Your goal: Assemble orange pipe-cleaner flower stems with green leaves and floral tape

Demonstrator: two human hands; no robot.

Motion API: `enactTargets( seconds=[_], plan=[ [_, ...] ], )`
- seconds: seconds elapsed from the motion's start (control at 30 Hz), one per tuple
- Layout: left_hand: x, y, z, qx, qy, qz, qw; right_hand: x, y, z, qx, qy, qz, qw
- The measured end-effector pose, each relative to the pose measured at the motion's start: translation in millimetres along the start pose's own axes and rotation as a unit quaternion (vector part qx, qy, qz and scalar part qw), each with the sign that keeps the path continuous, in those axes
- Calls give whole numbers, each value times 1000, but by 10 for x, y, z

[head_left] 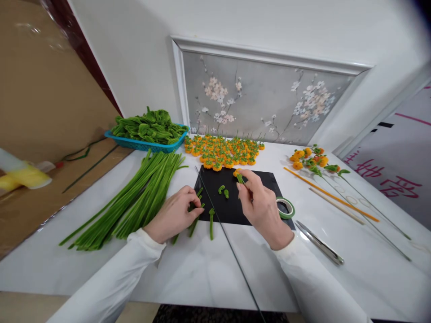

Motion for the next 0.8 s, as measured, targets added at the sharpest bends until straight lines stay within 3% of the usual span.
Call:
enactTargets(
  seconds=[0.2, 0.47, 0.6, 0.8],
  plan=[
    [-27, 90, -81, 127, 1, 9, 992, -6, -24, -15, 8, -6, 22, 1000],
    [2, 63, -46, 266, 72, 51, 960, -2, -30, -47, 17, -12, 41, 999],
    [-9, -9, 12, 239, 80, 57, 966, -4, -65, -37, 31, -32, 85, 995],
    [-21, 3, 3, 100, 14, 8, 995, 82, -240, -23, 77, -26, 245, 966]
  ],
)
Point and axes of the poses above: each hand's wrist, its own x-axis away from the middle knuckle, its own y-axis out of the back of the hand, z = x × y, the point moved 4 cm from there along -x, towards the middle knuckle
